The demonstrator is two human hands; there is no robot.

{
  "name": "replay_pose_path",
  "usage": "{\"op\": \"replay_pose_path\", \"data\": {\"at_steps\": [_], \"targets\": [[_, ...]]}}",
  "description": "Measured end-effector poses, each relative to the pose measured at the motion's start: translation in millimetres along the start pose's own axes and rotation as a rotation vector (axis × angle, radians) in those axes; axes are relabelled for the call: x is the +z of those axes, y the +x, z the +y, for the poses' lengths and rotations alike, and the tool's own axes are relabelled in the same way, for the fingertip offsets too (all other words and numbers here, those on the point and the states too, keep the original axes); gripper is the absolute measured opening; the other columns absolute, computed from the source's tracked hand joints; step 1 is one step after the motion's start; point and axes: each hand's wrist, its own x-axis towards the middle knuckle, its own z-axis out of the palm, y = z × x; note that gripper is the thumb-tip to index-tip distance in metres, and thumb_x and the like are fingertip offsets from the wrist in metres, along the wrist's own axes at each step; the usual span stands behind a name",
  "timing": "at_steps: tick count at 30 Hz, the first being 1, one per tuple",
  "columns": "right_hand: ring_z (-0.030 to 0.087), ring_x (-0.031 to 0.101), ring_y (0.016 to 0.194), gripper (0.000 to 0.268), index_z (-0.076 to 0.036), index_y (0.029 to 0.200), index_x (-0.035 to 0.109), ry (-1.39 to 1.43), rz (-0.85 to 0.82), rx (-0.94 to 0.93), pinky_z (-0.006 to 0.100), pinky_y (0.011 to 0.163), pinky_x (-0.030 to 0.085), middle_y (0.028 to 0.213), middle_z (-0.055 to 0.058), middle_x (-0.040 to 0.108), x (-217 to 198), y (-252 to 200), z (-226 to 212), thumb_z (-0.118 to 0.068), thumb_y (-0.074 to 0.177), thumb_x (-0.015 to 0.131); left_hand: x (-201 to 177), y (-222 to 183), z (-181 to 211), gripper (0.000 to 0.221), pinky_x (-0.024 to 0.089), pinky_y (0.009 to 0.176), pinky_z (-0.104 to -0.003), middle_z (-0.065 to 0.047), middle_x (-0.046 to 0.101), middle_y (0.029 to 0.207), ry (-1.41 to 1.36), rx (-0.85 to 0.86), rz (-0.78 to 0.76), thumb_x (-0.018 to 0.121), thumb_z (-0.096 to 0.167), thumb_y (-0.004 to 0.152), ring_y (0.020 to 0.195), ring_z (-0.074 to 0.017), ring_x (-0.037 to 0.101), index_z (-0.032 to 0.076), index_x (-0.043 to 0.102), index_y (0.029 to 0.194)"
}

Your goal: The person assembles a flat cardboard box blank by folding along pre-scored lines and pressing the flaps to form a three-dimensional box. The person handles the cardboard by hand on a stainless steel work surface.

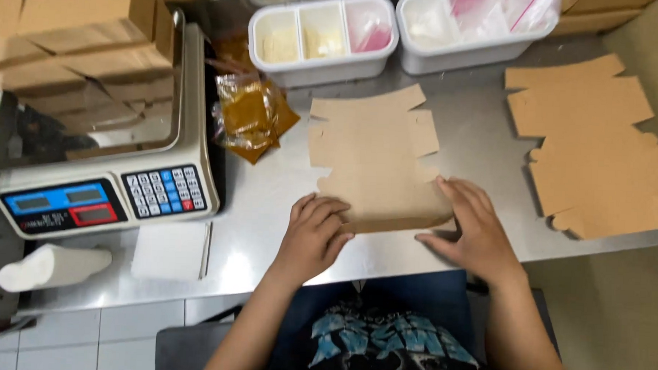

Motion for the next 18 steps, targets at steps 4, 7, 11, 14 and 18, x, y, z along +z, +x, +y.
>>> {"op": "replay_pose_path", "data": {"at_steps": [4,7,11,14,18], "targets": [[0.039,0.053,0.106,0.074,0.003,0.117,0.052,0.192,-0.008,0.03,0.052,0.094,0.039,0.106,0.017,0.06,-9.0,3.4,-0.7,-0.007,0.05,0.082,-5.0,-2.2,8.2,0.014,0.028,0.098,-0.054,-0.009,0.065,0.096,-0.138,0.117,0.178,0.059,0.02,0.084,0.099,-0.0306,0.059,0.007,0.058,0.079],[0.037,0.056,0.105,0.06,-0.001,0.108,0.059,0.311,-0.016,0.021,0.049,0.095,0.04,0.103,0.012,0.064,-14.5,5.9,1.4,-0.005,0.052,0.081,-12.6,-3.0,12.2,0.013,0.033,0.098,-0.051,-0.006,0.067,0.094,-0.22,0.152,0.23,0.057,0.02,0.086,0.093,-0.0268,0.063,0.009,0.06,0.079],[0.037,0.06,0.099,0.04,-0.002,0.095,0.065,0.398,-0.027,0.006,0.049,0.09,0.044,0.093,0.012,0.067,-11.6,6.7,7.0,-0.003,0.057,0.078,-33.5,7.1,24.8,0.013,0.051,0.077,-0.045,-0.009,0.067,0.081,-0.309,0.185,0.196,0.058,0.014,0.085,0.083,-0.0284,0.067,0.005,0.059,0.076],[0.037,0.063,0.089,0.019,0.001,0.087,0.066,0.475,0.013,0.045,0.052,0.087,0.046,0.084,0.016,0.067,-1.0,0.2,25.0,-0.002,0.069,0.071,-39.0,18.9,23.5,0.018,0.053,0.059,-0.04,-0.012,0.066,0.081,-0.324,0.126,0.143,0.059,0.016,0.085,0.073,-0.0316,0.066,0.007,0.054,0.07],[0.036,0.063,0.083,0.025,0.003,0.09,0.06,0.396,0.047,0.196,0.048,0.078,0.048,0.08,0.018,0.065,9.3,-2.0,38.8,-0.004,0.071,0.075,-34.6,36.6,1.0,0.015,0.053,0.06,-0.039,-0.013,0.064,0.091,-0.257,0.033,0.155,0.064,0.019,0.082,0.077,-0.0339,0.064,0.006,0.057,0.082]]}}
